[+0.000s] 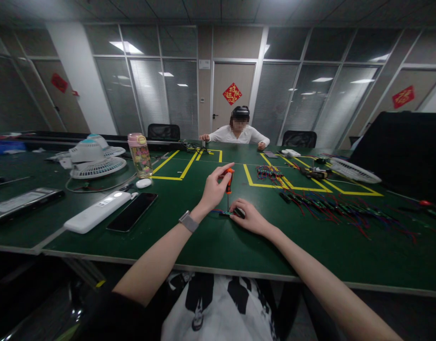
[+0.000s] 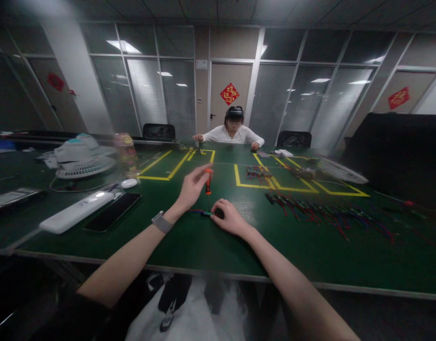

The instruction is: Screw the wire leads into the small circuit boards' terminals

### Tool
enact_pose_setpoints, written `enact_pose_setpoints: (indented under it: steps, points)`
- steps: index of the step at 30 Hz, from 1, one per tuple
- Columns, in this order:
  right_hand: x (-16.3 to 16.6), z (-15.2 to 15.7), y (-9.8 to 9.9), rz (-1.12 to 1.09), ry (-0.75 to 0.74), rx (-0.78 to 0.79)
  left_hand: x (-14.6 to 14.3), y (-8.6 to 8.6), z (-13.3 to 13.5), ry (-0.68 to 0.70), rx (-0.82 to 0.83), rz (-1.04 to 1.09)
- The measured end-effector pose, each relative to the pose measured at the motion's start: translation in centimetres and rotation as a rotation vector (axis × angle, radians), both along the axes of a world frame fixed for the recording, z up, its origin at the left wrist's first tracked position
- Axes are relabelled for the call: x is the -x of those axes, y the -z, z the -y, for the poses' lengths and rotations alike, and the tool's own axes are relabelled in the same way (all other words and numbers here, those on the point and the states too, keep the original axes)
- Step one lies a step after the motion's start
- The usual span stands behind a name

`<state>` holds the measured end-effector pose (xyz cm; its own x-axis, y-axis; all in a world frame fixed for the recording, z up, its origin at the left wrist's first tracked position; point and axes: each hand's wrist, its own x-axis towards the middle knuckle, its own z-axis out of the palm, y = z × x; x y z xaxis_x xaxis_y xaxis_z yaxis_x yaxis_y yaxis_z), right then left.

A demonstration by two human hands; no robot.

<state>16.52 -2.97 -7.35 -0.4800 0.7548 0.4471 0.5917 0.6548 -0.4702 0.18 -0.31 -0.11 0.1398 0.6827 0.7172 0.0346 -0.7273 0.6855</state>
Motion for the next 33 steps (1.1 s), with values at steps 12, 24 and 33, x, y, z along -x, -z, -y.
enact_pose_setpoints:
  steps: [12,24,33]
  points:
    - [0.06,0.16,-0.17,-0.004,0.003,0.010,0.12,-0.04,0.20,-0.098,-0.078,-0.070]
    - [0.09,0.17,-0.21,-0.010,0.006,0.008,0.22,0.00,0.68,-0.319,-0.298,-0.252]
    - [0.12,0.12,-0.13,-0.010,0.007,0.012,0.24,-0.02,0.18,-0.143,-0.145,-0.155]
